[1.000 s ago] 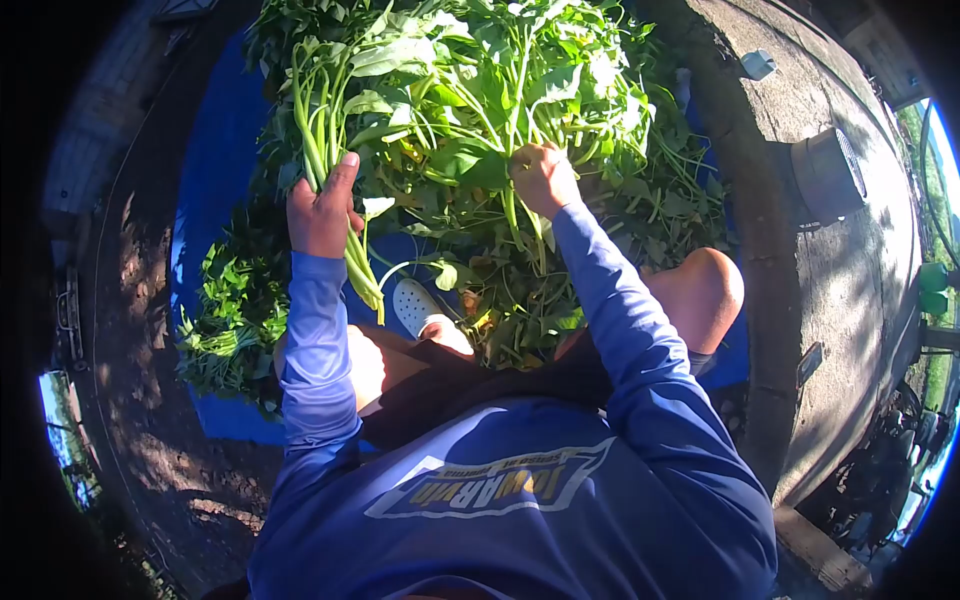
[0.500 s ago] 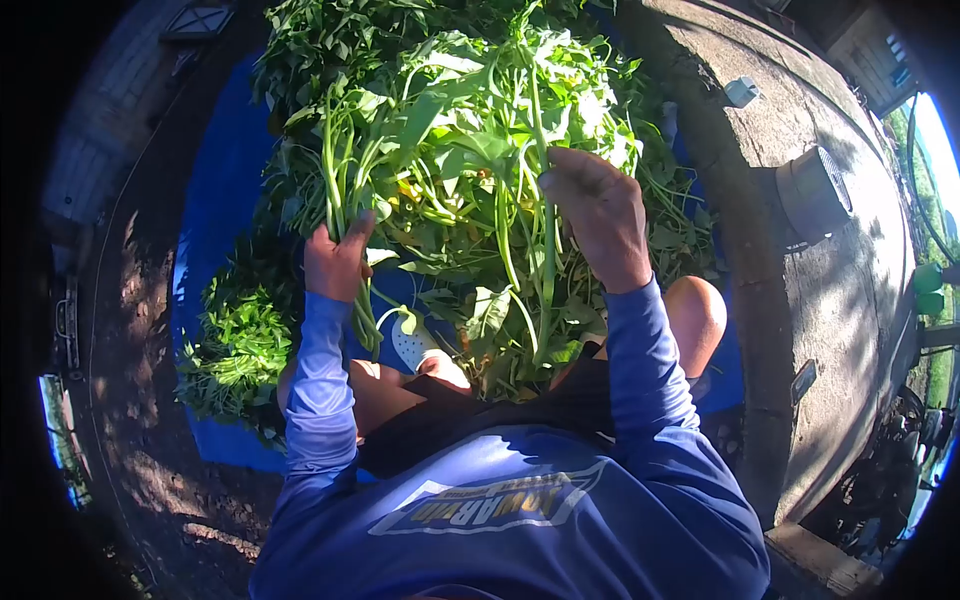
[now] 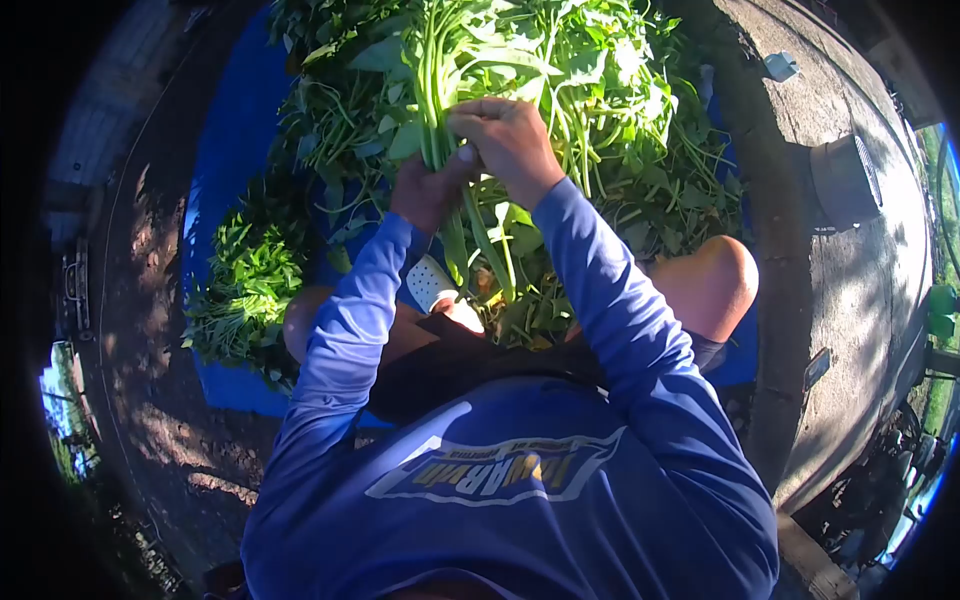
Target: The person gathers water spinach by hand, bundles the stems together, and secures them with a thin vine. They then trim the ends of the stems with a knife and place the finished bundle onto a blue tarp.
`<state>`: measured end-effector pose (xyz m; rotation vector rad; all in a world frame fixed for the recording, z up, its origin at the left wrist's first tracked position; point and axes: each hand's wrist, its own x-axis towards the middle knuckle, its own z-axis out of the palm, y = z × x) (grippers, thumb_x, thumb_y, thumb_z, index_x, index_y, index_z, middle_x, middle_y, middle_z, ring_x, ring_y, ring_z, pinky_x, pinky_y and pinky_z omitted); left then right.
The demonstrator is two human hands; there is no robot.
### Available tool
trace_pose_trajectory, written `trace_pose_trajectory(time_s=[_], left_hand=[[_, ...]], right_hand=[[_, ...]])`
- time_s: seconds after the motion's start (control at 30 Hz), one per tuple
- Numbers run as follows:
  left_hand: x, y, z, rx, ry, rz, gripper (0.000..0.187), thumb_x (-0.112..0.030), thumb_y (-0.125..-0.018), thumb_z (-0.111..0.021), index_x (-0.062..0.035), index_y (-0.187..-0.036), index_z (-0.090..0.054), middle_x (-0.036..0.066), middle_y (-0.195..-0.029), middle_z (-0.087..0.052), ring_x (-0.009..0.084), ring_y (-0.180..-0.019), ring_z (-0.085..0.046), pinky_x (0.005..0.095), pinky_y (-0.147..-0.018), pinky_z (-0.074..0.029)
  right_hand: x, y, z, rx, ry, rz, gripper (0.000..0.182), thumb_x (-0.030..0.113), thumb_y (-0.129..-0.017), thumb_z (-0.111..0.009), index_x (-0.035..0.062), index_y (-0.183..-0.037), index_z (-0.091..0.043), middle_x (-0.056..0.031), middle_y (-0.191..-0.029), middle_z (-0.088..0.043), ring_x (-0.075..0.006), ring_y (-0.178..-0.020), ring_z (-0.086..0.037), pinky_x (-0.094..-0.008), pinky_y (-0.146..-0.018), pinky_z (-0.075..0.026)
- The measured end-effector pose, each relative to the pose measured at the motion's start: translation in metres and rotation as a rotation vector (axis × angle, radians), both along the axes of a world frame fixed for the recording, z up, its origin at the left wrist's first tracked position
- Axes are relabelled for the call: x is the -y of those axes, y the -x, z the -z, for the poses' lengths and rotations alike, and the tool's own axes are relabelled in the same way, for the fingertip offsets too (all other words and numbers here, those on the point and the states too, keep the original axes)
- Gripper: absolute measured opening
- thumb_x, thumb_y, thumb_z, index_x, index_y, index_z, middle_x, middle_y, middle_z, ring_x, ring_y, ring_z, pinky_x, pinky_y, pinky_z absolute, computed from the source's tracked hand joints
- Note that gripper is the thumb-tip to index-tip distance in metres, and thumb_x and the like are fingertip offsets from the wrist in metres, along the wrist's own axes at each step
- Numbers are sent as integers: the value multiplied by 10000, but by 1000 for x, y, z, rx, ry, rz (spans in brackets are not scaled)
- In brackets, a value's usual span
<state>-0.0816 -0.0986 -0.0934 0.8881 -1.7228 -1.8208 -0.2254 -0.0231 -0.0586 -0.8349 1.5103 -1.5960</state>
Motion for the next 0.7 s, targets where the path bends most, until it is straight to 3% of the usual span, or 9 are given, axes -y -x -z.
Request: trace_pose_trajectory(time_s=[0.07,0.1,0.17,0.27,0.37,0.43,0.53,0.57,0.7], left_hand=[[13,-1,2,123,-9,40,449,-472,-942,-790,-56,-1102,-735,21,-864,-726,94,-683,-630,288,-590,-500],[25,-5,4,181,-7,52,469,-484,-935,-792,-54,-1116,-738,21,-883,-733,95,-696,-634,288,-601,-503],[33,-16,-1,185,-39,63,491,-500,-927,-793,-50,-1118,-738,30,-908,-746,102,-702,-642,287,-605,-508],[36,-26,-22,-39,-167,45,461,-479,-938,-780,-58,-1111,-707,93,-933,-764,121,-664,-659,279,-574,-526],[50,-29,-18,-108,-237,50,433,-447,-959,-761,-63,-1141,-677,123,-934,-764,125,-666,-669,270,-562,-538],[57,-27,-19,-212,-297,73,392,-428,-986,-734,-59,-1088,-651,119,-913,-733,130,-665,-651,270,-558,-539],[62,-26,-25,-313,-409,71,375,-422,-988,-733,-65,-1045,-634,119,-929,-709,121,-669,-610,268,-547,-505],[66,-26,-26,-352,-443,95,354,-426,-994,-726,-87,-1029,-630,108,-939,-692,117,-654,-583,262,-530,-476],[85,-36,-36,-415,-510,127,343,-481,-1010,-690,-153,-960,-605,20,-906,-599,87,-610,-504,255,-495,-421]], right_hand=[[6,9,9,35,-117,-78,311,155,-965,-725,-5,-1231,-742,-53,-1083,-742,-109,-856,-713,-281,-773,-635],[3,7,8,209,-17,-76,331,185,-970,-729,16,-1255,-736,-39,-1094,-742,-117,-895,-712,-295,-801,-621],[-7,14,0,7,87,112,325,207,-977,-723,30,-1249,-737,-26,-1061,-745,-114,-929,-706,-300,-835,-595],[-45,28,-4,-344,-18,144,260,170,-968,-702,51,-1193,-754,-12,-1066,-745,-101,-881,-674,-272,-811,-546],[-83,-8,-8,-408,-124,-186,290,117,-893,-707,49,-1170,-760,-95,-1054,-744,-191,-950,-718,-328,-851,-574],[-92,-35,7,-583,95,-330,416,-5,-825,-646,78,-1223,-734,-90,-1202,-661,-198,-955,-644,-337,-829,-535],[-96,-60,24,-833,199,-328,493,-21,-766,-690,122,-1237,-727,-146,-1299,-580,-376,-1072,-562,-498,-969,-473],[-96,-66,26,-928,218,-278,431,19,-797,-749,137,-1210,-732,-132,-1293,-586,-355,-1067,-570,-477,-929,-491],[-106,-78,29,-975,242,-204,296,94,-815,-809,115,-1098,-721,-67,-1116,-659,-307,-981,-610,-436,-853,-511]])
